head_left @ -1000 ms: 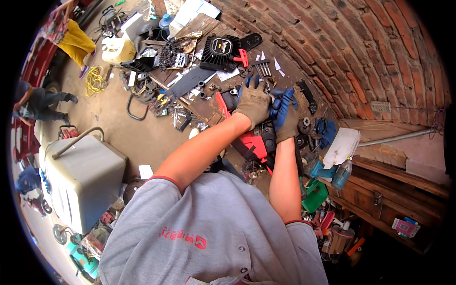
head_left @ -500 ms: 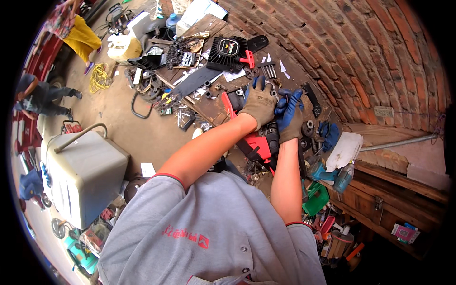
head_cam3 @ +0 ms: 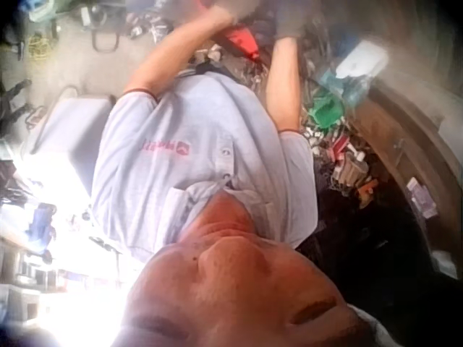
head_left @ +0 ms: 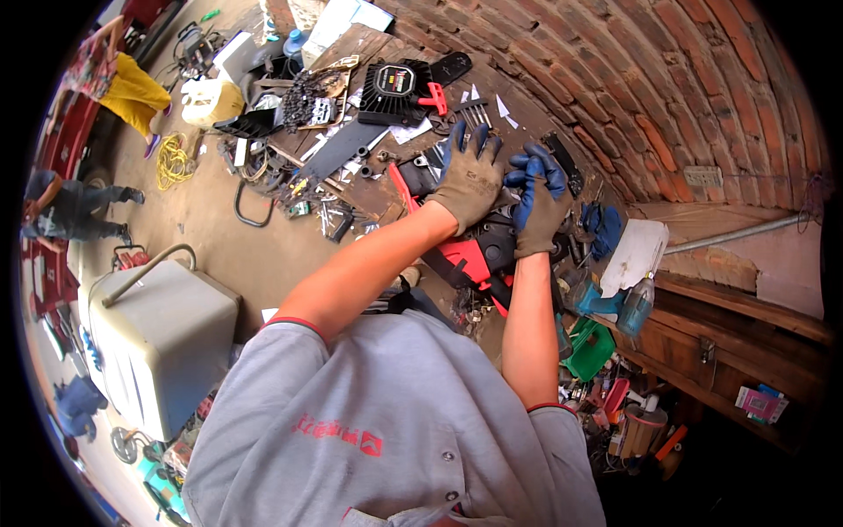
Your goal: The person assembles a chainsaw engine on a cluttered workbench, using a blue cloth to wipe components and a screwdriver to tighten parts. They handle the engine block, cylinder, and various small metal parts, occasionally interacting with a bystander.
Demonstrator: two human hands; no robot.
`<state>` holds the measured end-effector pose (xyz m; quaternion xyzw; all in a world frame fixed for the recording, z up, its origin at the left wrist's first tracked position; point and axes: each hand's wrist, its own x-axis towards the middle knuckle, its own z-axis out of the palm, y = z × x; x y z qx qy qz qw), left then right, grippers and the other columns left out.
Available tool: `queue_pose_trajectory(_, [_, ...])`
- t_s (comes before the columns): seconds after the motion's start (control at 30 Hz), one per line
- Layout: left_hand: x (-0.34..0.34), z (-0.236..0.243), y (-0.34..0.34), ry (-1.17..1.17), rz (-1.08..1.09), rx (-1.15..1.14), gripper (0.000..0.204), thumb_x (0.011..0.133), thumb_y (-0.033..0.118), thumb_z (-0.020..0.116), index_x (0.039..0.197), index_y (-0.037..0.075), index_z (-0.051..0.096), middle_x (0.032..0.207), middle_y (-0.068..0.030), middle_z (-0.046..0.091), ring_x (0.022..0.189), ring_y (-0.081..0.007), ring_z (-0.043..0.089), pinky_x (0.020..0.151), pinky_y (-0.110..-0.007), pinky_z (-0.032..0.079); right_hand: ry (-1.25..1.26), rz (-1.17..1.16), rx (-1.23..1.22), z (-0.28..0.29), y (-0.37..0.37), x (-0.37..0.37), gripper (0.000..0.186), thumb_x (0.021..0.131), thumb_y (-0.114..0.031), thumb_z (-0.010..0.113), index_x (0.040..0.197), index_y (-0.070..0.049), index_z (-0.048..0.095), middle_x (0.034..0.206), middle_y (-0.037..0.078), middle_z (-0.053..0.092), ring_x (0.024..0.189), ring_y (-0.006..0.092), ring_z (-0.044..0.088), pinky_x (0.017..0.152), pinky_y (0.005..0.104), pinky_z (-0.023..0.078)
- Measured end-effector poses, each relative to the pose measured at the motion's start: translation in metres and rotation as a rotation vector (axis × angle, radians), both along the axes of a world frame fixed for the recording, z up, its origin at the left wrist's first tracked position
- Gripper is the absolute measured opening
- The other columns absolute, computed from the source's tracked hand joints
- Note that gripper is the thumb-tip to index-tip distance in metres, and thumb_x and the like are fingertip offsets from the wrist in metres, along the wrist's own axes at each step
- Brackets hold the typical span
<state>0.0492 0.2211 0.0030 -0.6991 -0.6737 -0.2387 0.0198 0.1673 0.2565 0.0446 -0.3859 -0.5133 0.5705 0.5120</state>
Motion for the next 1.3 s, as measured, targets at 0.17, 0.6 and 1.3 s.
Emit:
queue_pose_trajectory(0.17, [-0.005, 0.053, 0.036, 0.190, -0.302, 0.201, 0.024, 0.092, 0.022, 0.056, 0.105, 0.005, 0.066, 0.116, -0.0146, 0.066, 0.116, -0.0315, 0.061, 0.109, -0.047, 0.039, 0.120, -0.341, 0.175, 0.043, 0.007, 0.015, 0.027, 0.099, -0.013, 0.061, 0.116, 0.007, 0.064, 0.091, 0.014, 0.069, 0.067, 0.0170, 0.065, 0.062, 0.0283, 0.054])
queue_pose_trajectory(0.6, [0.089, 0.049, 0.122, 0.161, -0.859, -0.314, 0.025, 0.092, 0.020, 0.054, 0.112, 0.008, 0.062, 0.106, -0.0190, 0.070, 0.096, -0.0372, 0.069, 0.081, -0.048, 0.054, 0.446, -0.804, 0.163, 0.018, 0.000, 0.180, 0.031, 0.099, -0.015, 0.058, 0.123, 0.005, 0.060, 0.099, 0.016, 0.069, 0.080, 0.0224, 0.068, 0.071, 0.0364, 0.058])
queue_pose_trajectory(1.3, [0.105, -0.014, 0.181, 0.336, -0.537, -0.703, 0.039, 0.094, 0.040, 0.059, 0.114, 0.009, 0.070, 0.119, -0.0186, 0.068, 0.112, -0.0331, 0.066, 0.095, -0.043, 0.053, 0.188, -0.705, -0.076, 0.025, -0.061, 0.183, 0.036, 0.104, -0.023, 0.053, 0.126, 0.006, 0.057, 0.098, 0.013, 0.069, 0.070, 0.0150, 0.066, 0.070, 0.0293, 0.057])
